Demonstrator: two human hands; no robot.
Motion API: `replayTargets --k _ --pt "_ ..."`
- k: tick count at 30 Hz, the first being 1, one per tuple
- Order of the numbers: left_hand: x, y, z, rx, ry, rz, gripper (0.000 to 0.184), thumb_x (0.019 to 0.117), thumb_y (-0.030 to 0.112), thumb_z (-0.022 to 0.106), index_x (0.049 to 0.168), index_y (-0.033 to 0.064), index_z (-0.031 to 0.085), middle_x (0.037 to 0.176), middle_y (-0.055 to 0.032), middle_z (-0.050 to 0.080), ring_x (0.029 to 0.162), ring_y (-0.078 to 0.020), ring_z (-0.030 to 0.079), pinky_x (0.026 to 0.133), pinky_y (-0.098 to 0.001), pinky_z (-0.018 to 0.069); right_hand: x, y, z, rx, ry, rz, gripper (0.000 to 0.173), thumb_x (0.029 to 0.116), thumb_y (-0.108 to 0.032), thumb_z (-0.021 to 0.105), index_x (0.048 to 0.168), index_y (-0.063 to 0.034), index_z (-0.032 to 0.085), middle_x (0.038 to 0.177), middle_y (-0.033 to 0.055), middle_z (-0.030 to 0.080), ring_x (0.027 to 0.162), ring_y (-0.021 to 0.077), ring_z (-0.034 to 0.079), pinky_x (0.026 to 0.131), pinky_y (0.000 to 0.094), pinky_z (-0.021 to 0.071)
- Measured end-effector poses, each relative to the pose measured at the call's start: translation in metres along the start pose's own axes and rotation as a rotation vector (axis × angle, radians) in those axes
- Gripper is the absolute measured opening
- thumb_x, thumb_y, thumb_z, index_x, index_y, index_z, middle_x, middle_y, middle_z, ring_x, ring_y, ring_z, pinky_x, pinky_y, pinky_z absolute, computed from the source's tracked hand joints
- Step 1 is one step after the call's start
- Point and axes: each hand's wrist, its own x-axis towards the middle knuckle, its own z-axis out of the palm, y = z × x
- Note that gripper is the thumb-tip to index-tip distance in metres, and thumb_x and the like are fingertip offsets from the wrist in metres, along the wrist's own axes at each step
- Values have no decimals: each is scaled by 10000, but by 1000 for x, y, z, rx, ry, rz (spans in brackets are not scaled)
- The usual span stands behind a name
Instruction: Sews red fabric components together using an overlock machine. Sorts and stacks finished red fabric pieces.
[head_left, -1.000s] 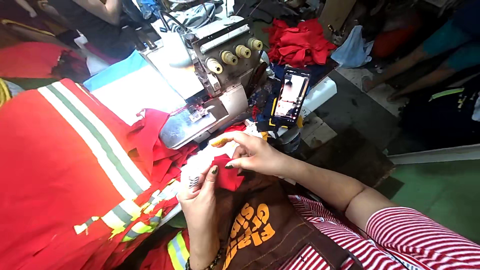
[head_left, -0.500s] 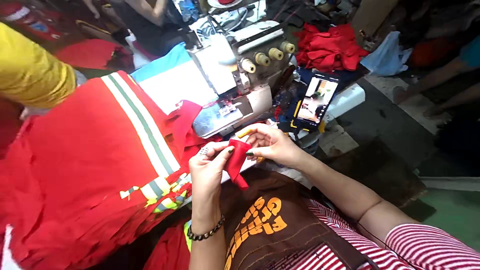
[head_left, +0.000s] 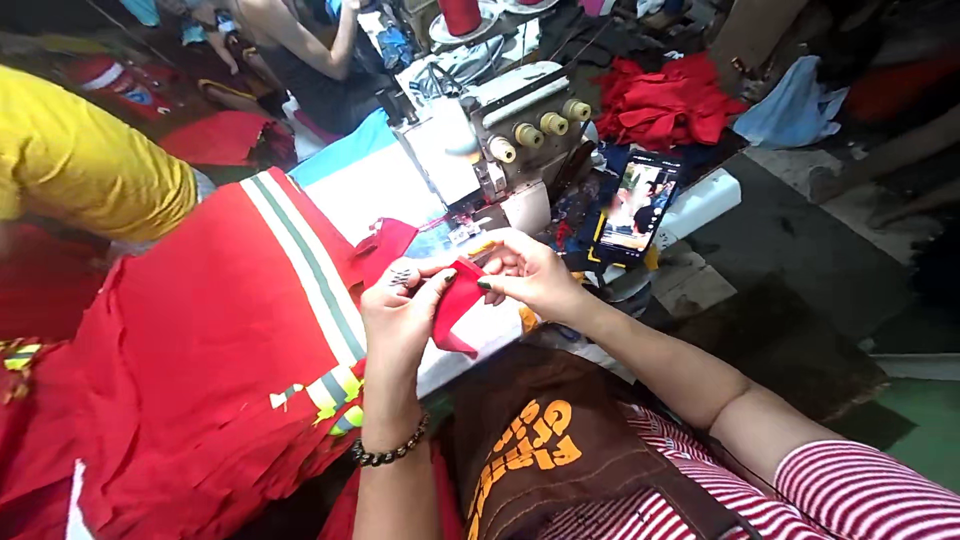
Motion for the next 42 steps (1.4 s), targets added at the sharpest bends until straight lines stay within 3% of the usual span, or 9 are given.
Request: replayTargets --k 5,8,13,16,20,25,28,39,42 --pt "46 -24 -2 357 -42 152 171 925 100 742 1095 86 744 1075 -44 742 955 -106 702 878 -357 579 30 20 5 -175 145 -78 327 975 -21 653 1294 -45 589 845 129 696 656 197 704 607 366 631" --pt "53 -47 9 507 -38 151 130 940 120 715 1057 64 729 1052 -109 711 902 -216 671 805 -459 546 41 32 6 -199 176 -53 317 965 -24 652 1278 -31 601 817 115 707 654 178 706 627 352 629" --pt "34 -53 29 732 163 295 172 978 204 675 1012 53 751 1166 -174 683 1164 -385 603 1005 -588 429 42 37 4 -100 156 -81 286 956 18 637 1240 3 610 819 126 690 637 158 687 608 314 614" --pt "19 -51 48 879 299 348 184 1002 175 636 1081 54 749 1214 -209 667 1195 -437 580 1030 -611 400 45 38 1 -47 134 -106 271 956 29 631 1226 16 606 821 128 691 641 157 689 605 310 618" --pt "-3 -52 69 935 319 326 286 987 50 592 1236 82 728 1172 -202 703 1114 -412 657 960 -583 484 39 41 -5 -27 95 -88 267 962 35 606 1228 11 604 797 113 664 635 145 660 600 289 591" --pt "-17 -45 73 968 305 307 283 963 9 607 1205 60 744 1191 -191 722 1090 -388 697 886 -522 555 23 42 -14 -70 100 4 304 952 23 644 1252 3 595 816 115 671 652 157 680 620 300 609" --pt "-19 -42 80 982 331 351 226 939 -12 629 1117 19 764 1067 -210 742 972 -396 718 792 -503 564 15 43 -21 -38 125 46 339 939 38 642 1267 6 566 793 93 664 647 144 676 626 294 606" --pt "-10 -47 83 947 378 438 215 885 -23 677 1072 24 773 962 -168 764 857 -338 743 724 -459 572 17 43 -30 -23 206 71 427 916 30 692 1306 -31 529 818 72 663 621 133 654 585 272 589" --pt "-11 -53 80 899 383 439 230 928 7 648 1112 55 777 1049 -143 768 948 -314 744 783 -440 584 16 43 -29 -16 208 52 421 914 29 694 1296 -43 533 812 67 663 625 132 657 585 272 590"
